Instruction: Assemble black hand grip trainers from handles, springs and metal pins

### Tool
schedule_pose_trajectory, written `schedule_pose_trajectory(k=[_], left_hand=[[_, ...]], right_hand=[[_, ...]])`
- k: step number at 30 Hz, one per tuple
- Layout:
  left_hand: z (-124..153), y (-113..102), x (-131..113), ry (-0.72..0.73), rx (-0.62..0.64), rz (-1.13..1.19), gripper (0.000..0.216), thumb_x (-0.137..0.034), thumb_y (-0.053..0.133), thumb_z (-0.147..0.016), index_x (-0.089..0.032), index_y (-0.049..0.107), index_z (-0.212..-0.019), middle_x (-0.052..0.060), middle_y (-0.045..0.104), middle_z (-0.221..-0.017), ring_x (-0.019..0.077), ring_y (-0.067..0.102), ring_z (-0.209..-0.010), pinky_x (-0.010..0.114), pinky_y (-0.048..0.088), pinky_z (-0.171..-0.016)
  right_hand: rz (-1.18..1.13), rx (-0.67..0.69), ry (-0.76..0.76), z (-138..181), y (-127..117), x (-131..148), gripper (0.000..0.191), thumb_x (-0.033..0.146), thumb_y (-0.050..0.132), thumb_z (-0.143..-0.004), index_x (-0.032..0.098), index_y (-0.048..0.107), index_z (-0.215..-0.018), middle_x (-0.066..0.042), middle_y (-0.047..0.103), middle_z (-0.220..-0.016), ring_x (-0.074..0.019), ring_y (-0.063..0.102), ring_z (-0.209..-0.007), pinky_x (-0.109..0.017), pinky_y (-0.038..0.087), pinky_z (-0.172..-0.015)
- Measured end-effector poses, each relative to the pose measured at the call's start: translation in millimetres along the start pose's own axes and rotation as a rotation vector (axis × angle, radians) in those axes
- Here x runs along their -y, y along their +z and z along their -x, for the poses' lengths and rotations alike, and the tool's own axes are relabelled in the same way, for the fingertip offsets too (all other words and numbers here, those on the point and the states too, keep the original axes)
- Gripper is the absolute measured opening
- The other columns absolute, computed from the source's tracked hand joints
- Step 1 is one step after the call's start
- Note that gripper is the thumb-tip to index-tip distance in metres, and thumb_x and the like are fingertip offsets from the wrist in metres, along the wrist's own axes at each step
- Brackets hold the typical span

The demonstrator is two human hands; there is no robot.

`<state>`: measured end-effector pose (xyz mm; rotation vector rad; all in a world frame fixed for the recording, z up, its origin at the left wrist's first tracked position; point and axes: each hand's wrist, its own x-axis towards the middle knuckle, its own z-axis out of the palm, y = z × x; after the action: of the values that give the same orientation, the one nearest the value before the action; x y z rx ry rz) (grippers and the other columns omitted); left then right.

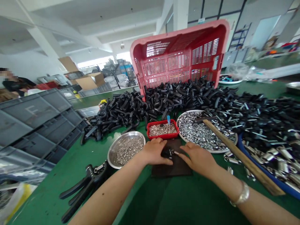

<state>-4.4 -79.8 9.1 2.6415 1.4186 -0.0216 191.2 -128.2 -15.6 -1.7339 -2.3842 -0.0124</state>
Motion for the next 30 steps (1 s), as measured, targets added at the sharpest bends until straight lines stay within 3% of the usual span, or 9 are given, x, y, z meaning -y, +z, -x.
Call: schedule_pose_trajectory(k=[4,8,11,17,20,22,24,30], left_hand=[[-52.8,-8.1,25.5,-0.249,-0.148,0.115,0.030,-0.040,0.042,-0.081,-0.028,0.062,-0.100,0.003,0.061,-0.107,0.0214,0.054,-0.098,0.032,0.041,-0.081],[-93.9,2.2,39.9,-0.235,-0.108,0.172,0.013,-0.031,0.063,-0.066,-0.028,0.067,-0.078,-0.002,0.067,-0.088,0.0187,0.060,-0.083,0.026,0.044,-0.070],[-102.3,10.1,47.0,-0.234,-0.152,0.221,0.007,-0.031,0.063,-0.067,-0.025,0.065,-0.072,-0.002,0.067,-0.083,0.0164,0.060,-0.079,0.024,0.043,-0.068],[-81.7,3.5,46.1,-0.267,-0.292,0.310,0.016,-0.029,0.050,-0.079,-0.019,0.061,-0.085,0.002,0.066,-0.088,0.0134,0.059,-0.079,0.022,0.043,-0.072],[-56.6,1.0,27.2,-0.146,-0.236,0.409,0.019,-0.034,0.050,-0.079,-0.019,0.061,-0.085,0.000,0.066,-0.085,0.0115,0.059,-0.075,0.020,0.043,-0.069],[-39.9,3.4,11.9,-0.074,-0.152,0.422,0.021,-0.038,0.052,-0.077,-0.020,0.062,-0.082,-0.001,0.066,-0.083,0.0129,0.059,-0.074,0.022,0.043,-0.067],[-27.9,8.2,-0.7,-0.092,-0.103,0.358,0.023,-0.041,0.051,-0.077,-0.022,0.062,-0.082,-0.002,0.066,-0.083,0.0145,0.059,-0.075,0.023,0.042,-0.064],[-21.5,21.4,-11.4,-0.206,-0.120,0.236,0.022,-0.040,0.047,-0.081,-0.023,0.060,-0.086,-0.001,0.065,-0.087,0.0159,0.059,-0.079,0.024,0.041,-0.063]], right_hand=[[-0.017,-0.053,0.042,7.6,-4.8,-19.7,0.035,0.038,0.038,-0.085,0.020,0.060,-0.105,-0.008,0.062,-0.091,-0.0203,0.061,-0.079,-0.031,0.047,-0.066],[-0.077,-0.068,0.006,9.7,3.3,-34.8,0.032,0.036,0.040,-0.085,0.021,0.061,-0.103,-0.006,0.064,-0.093,-0.0177,0.062,-0.079,-0.029,0.047,-0.067],[-0.089,-0.096,0.027,9.6,6.0,-43.5,0.031,0.036,0.039,-0.085,0.022,0.061,-0.102,-0.005,0.065,-0.092,-0.0167,0.062,-0.076,-0.027,0.047,-0.064],[-0.042,-0.288,0.090,12.5,-10.2,-60.7,0.032,0.038,0.039,-0.084,0.022,0.064,-0.095,-0.004,0.066,-0.090,-0.0172,0.062,-0.072,-0.027,0.046,-0.059],[0.086,-0.425,0.263,16.4,-25.9,-70.8,0.036,0.041,0.038,-0.084,0.021,0.064,-0.098,-0.007,0.065,-0.094,-0.0220,0.061,-0.079,-0.030,0.046,-0.060],[0.142,-0.387,0.364,18.5,-34.2,-77.0,0.039,0.043,0.037,-0.083,0.020,0.062,-0.102,-0.009,0.065,-0.093,-0.0236,0.061,-0.080,-0.032,0.046,-0.060],[0.142,-0.294,0.400,19.5,-38.0,-81.5,0.041,0.045,0.035,-0.083,0.021,0.061,-0.103,-0.009,0.064,-0.093,-0.0235,0.061,-0.078,-0.033,0.047,-0.061],[0.067,-0.234,0.387,20.2,-34.9,-85.1,0.042,0.049,0.036,-0.081,0.024,0.061,-0.103,-0.007,0.063,-0.099,-0.0215,0.061,-0.077,-0.034,0.048,-0.063]])
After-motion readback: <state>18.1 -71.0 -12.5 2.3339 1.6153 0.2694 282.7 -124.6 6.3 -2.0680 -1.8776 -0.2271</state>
